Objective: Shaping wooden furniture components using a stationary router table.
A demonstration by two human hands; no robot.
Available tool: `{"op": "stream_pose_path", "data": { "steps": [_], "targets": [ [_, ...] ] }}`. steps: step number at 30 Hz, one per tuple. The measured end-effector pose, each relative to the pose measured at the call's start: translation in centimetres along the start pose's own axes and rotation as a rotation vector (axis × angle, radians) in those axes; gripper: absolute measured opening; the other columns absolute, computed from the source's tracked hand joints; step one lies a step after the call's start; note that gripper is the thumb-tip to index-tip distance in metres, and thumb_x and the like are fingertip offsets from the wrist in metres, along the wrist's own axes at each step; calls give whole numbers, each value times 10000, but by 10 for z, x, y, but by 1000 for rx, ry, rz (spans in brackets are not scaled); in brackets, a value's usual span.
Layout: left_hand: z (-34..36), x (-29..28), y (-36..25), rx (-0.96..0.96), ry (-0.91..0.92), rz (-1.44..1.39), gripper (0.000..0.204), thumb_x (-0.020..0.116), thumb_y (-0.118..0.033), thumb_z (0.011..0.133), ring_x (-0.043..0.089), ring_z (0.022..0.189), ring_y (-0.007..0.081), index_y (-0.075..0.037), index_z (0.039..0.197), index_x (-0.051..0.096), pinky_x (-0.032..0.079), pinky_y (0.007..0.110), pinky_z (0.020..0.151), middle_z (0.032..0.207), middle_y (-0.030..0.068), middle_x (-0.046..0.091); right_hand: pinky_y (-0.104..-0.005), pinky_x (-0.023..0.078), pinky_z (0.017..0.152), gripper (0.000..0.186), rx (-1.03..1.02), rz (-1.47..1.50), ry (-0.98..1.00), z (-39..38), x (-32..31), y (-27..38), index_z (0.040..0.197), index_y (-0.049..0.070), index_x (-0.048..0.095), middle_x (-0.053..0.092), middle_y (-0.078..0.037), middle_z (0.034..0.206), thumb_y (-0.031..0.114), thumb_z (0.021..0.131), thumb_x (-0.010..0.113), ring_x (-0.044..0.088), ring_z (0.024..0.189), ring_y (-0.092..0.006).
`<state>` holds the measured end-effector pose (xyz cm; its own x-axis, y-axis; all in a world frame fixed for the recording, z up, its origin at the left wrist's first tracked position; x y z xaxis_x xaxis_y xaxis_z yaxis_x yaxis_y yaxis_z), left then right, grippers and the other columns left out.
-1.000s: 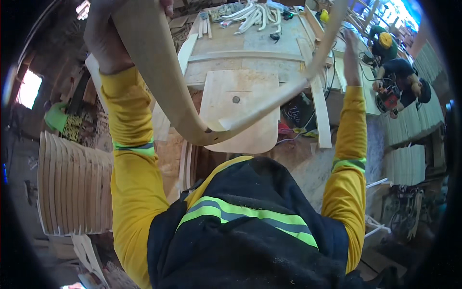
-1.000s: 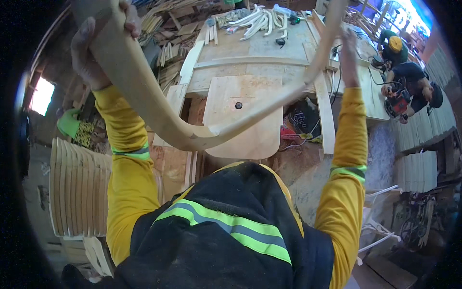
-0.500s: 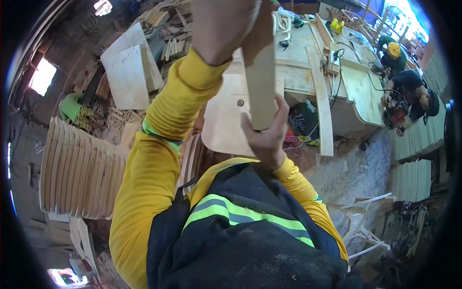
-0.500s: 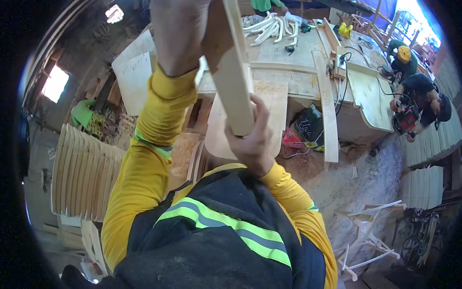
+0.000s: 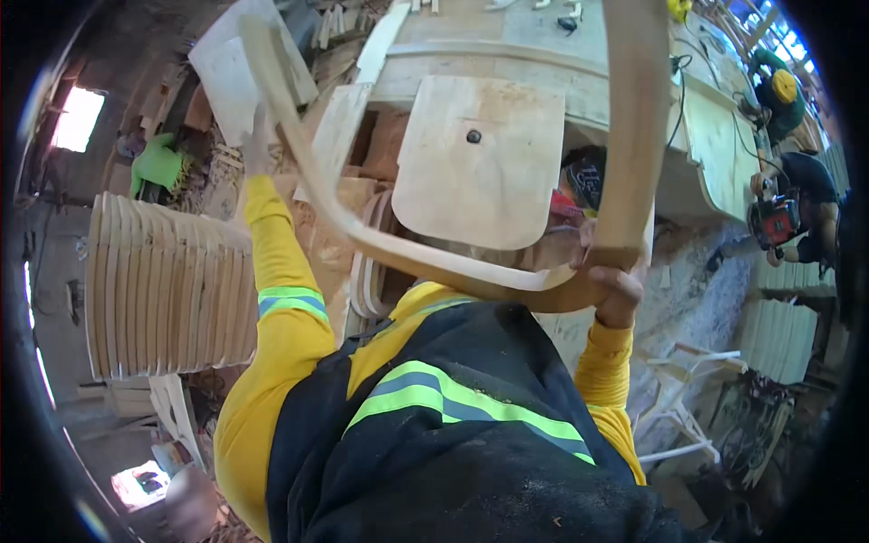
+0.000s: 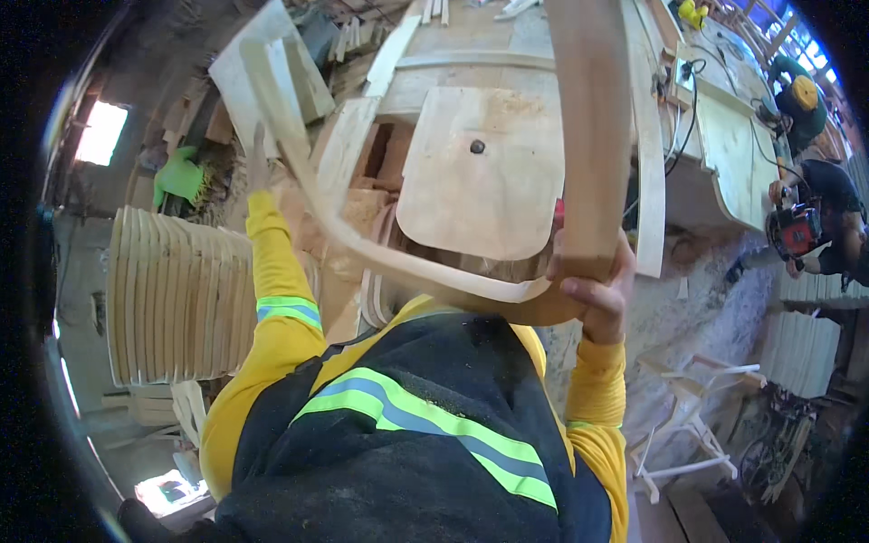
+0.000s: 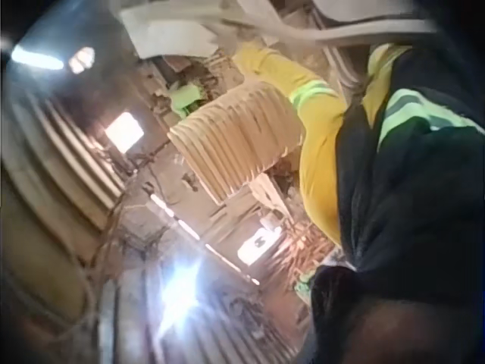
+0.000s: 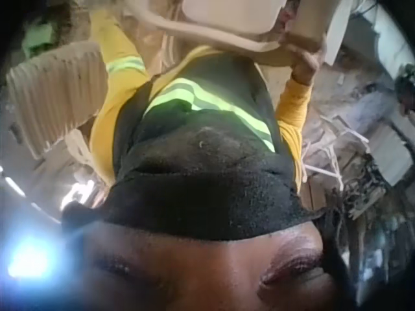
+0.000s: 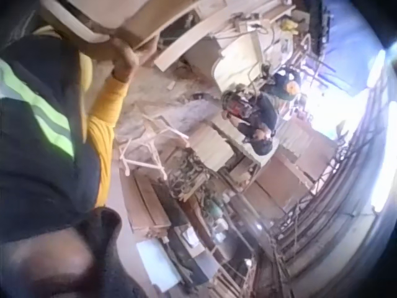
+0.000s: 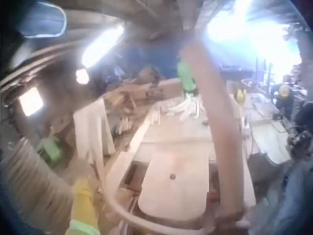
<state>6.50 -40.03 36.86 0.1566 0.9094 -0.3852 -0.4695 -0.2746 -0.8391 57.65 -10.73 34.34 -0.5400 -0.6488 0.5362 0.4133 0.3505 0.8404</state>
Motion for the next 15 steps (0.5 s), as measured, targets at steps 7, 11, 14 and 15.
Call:
{"op": "stream_pose_path", "data": {
  "steps": [7,11,14,15],
  "targets": [
    [-96,-1,264,-928,216,-670,738,550,-636,995,665,903,218,2,1364,589,576,343,736,1080,102,680,-331,551,690,627,345,-103,48,40,-10,-94,1164,1,572,635,-111,939,194,622,822,656,741,-223],
    [-131,-26,307,-806,105,199,990,609,-713,917,530,1350,374,93,1476,478,404,388,1126,1405,280,578,-321,542,686,599,393,-163,-35,34,-9,-151,1212,5,569,627,-85,977,259,724,806,657,772,-204],
    [-158,-23,329,-711,186,417,1134,552,-799,884,409,1477,379,159,1478,430,314,389,1206,1535,342,446,-293,544,660,438,575,-351,-254,28,-10,-182,1241,-14,593,674,-106,986,177,874,737,654,732,-180],
    [-169,-35,338,-756,172,406,1134,546,-799,885,417,1471,382,169,1464,439,318,386,1204,1522,347,458,-293,544,660,438,589,-346,-229,34,-15,-194,1241,-14,593,674,-106,986,177,874,737,654,732,-180]
  ]
}}
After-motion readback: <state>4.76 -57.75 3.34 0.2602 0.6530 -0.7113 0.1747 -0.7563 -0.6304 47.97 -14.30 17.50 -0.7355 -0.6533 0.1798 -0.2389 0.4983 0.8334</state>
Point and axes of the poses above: each hand's wrist, its own z-axis towards the middle knuckle, its own x-axis out of the palm, y = z × x, the point moved 1 cm from there along z, towards the middle knuckle
